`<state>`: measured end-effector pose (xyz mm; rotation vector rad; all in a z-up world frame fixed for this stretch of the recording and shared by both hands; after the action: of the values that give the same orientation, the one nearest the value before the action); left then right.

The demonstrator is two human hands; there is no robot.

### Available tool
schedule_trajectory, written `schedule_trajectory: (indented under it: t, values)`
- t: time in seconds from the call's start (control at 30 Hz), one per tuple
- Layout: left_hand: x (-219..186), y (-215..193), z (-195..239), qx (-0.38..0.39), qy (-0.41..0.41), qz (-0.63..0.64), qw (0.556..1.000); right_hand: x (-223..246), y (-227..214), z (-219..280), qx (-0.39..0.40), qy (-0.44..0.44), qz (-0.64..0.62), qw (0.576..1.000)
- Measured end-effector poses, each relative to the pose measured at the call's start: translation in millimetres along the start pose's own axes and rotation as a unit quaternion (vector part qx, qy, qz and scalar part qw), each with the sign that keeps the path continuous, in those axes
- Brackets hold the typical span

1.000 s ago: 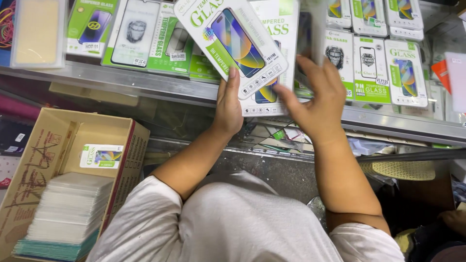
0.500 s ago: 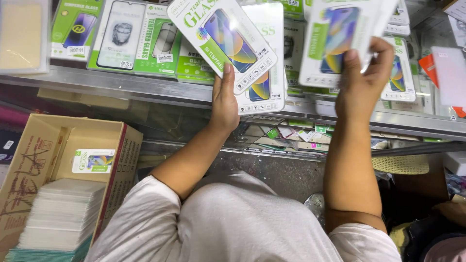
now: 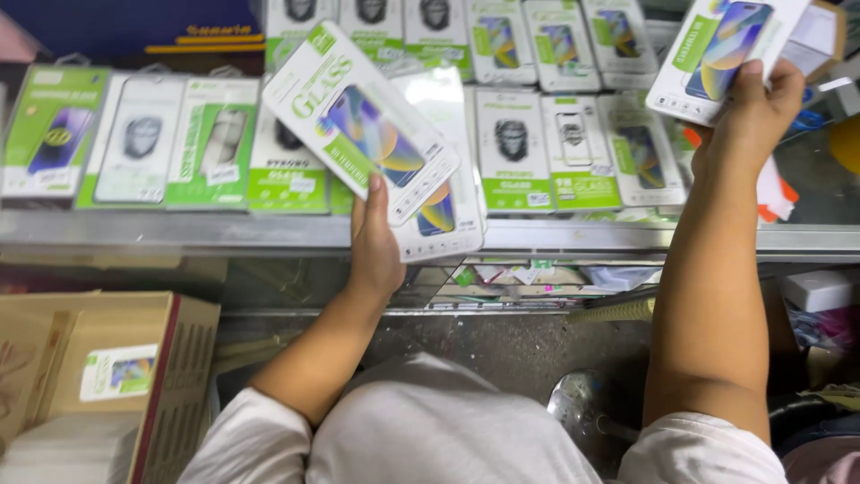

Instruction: Sorting and organizing phone screen protectors at a retail counter.

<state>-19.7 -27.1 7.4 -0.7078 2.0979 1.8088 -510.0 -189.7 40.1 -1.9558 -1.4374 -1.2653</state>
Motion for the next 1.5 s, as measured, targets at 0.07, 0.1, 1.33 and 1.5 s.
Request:
schedule_trajectory:
  t: [0.07,0.1,1.33,1.5]
  values:
    - [6.7,8.1,-1.9,-0.009,-0.014,0.004,1.000,8.3,10.7,-15.5,-0.036,0.044,0.124,0.991]
    - [10.4,11.0,-2.5,-0.025,-0.027,0.007,0.999,10.8,14.9,-22.7,-0.065,0.096,0.244,0.963]
    - [87.9,66.4,-47.9,0.015,-0.042,-0.029,0.999,25.2,138.7,-12.9,0.390,0.158,0.135,0.897]
    - [81.9,57.5,-42.0,-0.002,-0.049,-0.032,0.998,-86.2,64.5,-108.7,0.169,-0.120,0.278,0.938]
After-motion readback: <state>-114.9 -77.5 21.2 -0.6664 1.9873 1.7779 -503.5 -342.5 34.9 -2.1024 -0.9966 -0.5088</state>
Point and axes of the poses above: each hand's wrist, its own z-axis away from the middle knuckle, its own y-axis out of the palm, x = y × z, the point moved 3 cm from there along -z, towards the middle knuckle, and after that the axes turned 13 degrees about z, right-handed, at the moved point
